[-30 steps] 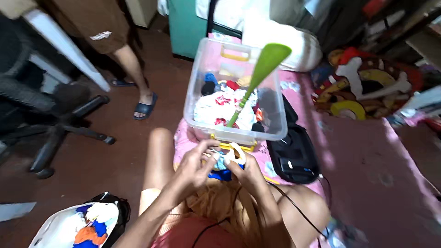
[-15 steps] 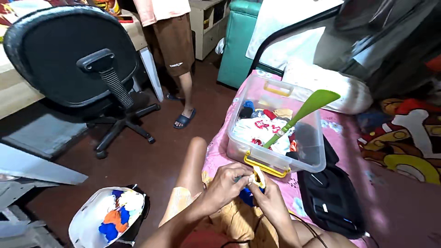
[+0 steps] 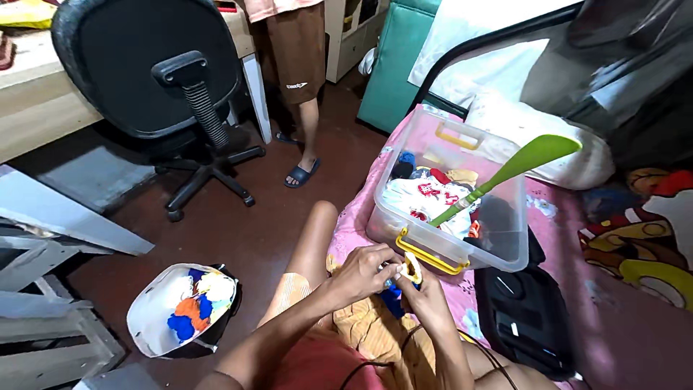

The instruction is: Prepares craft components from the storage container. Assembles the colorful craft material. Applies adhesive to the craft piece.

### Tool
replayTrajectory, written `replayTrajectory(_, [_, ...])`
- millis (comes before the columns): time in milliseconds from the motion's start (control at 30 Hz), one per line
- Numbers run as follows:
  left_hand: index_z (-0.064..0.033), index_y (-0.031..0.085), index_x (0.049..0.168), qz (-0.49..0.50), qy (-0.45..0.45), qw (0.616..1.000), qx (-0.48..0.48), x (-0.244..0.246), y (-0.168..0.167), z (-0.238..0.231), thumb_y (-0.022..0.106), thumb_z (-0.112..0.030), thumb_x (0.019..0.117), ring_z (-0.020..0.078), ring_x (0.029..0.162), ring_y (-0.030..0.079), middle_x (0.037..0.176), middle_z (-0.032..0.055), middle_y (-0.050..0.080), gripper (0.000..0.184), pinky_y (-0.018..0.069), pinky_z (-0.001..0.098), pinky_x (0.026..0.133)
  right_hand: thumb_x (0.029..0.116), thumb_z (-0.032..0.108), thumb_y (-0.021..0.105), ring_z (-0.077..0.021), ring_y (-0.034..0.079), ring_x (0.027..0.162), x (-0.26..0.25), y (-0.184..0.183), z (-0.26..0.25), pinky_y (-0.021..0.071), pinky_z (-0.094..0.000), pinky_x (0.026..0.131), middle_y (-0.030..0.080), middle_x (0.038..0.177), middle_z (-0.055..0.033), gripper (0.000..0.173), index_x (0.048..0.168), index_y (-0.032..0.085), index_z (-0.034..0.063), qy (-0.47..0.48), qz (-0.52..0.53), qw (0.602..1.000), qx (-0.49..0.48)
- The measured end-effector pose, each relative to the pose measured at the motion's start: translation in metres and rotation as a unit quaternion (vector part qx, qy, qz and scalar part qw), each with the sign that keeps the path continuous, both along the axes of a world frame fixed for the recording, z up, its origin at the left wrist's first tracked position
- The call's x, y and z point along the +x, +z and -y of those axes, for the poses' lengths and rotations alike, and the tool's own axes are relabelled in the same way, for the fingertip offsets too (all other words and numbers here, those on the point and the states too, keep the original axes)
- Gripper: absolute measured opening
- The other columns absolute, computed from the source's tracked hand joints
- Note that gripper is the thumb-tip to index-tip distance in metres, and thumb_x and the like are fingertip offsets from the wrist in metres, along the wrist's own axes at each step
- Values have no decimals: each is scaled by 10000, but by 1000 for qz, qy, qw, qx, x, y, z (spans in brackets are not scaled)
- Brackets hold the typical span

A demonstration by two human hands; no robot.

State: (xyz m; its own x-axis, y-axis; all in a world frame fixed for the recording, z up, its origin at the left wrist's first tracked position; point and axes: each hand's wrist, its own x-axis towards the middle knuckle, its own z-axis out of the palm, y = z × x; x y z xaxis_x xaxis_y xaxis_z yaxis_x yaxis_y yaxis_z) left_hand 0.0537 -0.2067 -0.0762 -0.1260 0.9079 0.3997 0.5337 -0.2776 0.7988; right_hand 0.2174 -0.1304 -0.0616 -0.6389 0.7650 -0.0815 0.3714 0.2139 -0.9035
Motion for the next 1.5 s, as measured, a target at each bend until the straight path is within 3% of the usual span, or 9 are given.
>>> replayTrajectory(233, [15, 482, 1465, 229, 147, 952, -143, -66, -7, 16, 590, -145, 1004, 133, 821, 677, 1014, 96, 705, 499, 572, 306, 750, 954, 208, 631, -65, 564, 486, 0, 0, -2, 513, -250, 466, 663, 758, -33, 393, 1270, 612, -26, -1, 9, 999, -45])
replayTrajectory(367, [-24, 434, 1437, 562, 351, 743, -94, -153, -62, 25, 462, -145, 1076, 117, 665, 642, 914, 91, 674, 382, 531, 244, 594, 942, 226, 631, -72, 564, 482, 0, -5, -4, 511, -254, 462, 651, 729, -22, 335, 1182, 639, -9, 5, 13, 999, -47])
replayTrajectory(433, [-16, 394, 1469, 587, 421, 688, -74, -180, -80, 28, 409, -126, 1084, 145, 732, 642, 1020, 130, 656, 401, 524, 266, 642, 939, 224, 639, -79, 564, 482, -3, -8, -5, 512, -258, 465, 655, 730, -26, 342, 1190, 644, -9, 11, 11, 999, -50])
replayTrajectory(667, [-12, 536, 1448, 200, 302, 906, -219, -154, -83, -25, 544, -180, 1036, 289, 1365, 518, 1464, 192, 545, 445, 397, 458, 1153, 927, 243, 643, -93, 577, 494, -11, -12, -6, 527, -277, 481, 657, 736, -33, 394, 1230, 630, -9, 32, 16, 998, -61])
replayTrajectory(767, [-94, 607, 1413, -52, 282, 912, -292, -136, -98, -57, 506, -288, 1022, 392, 1456, 384, 1507, 177, 510, 447, 311, 629, 1149, 929, 247, 654, -95, 584, 516, -10, -9, -5, 532, -278, 499, 664, 758, -38, 378, 1210, 641, -6, 33, 19, 998, -57])
replayTrajectory(900, [-24, 645, 1304, -201, 281, 882, -322, -129, -106, -73, 560, -344, 994, 489, 1334, 475, 1374, 253, 573, 454, 408, 686, 1020, 932, 246, 650, -91, 589, 528, -4, -8, -5, 536, -276, 509, 670, 769, -37, 383, 1220, 643, -7, 26, 8, 998, -57])
replayTrajectory(1167, [-39, 463, 1515, -184, 281, 875, -349, -135, -101, -69, 554, -363, 1009, 469, 1369, 448, 1470, 241, 506, 607, 397, 651, 1049, 929, 234, 650, -90, 582, 518, -3, -9, -2, 528, -266, 501, 666, 764, -36, 373, 1211, 633, -11, 18, -4, 998, -62])
replayTrajectory(1300, [-82, 246, 1621, 75, 321, 904, -274, -158, -94, -55, 644, -306, 993, 444, 1219, 601, 1329, 260, 618, 776, 455, 637, 1030, 932, 231, 649, -61, 598, 552, 3, -8, 0, 538, -242, 526, 682, 811, -30, 415, 1258, 621, -24, 19, -9, 998, -54])
replayTrajectory(1500, [-95, 180, 1577, 444, 496, 722, -187, -276, -118, -23, 562, -211, 1026, 175, 679, 614, 976, 158, 640, 681, 528, 335, 595, 929, 196, 646, -64, 584, 532, 26, -15, -10, 522, -241, 506, 672, 778, -26, 307, 1146, 648, -21, -14, -10, 998, -59])
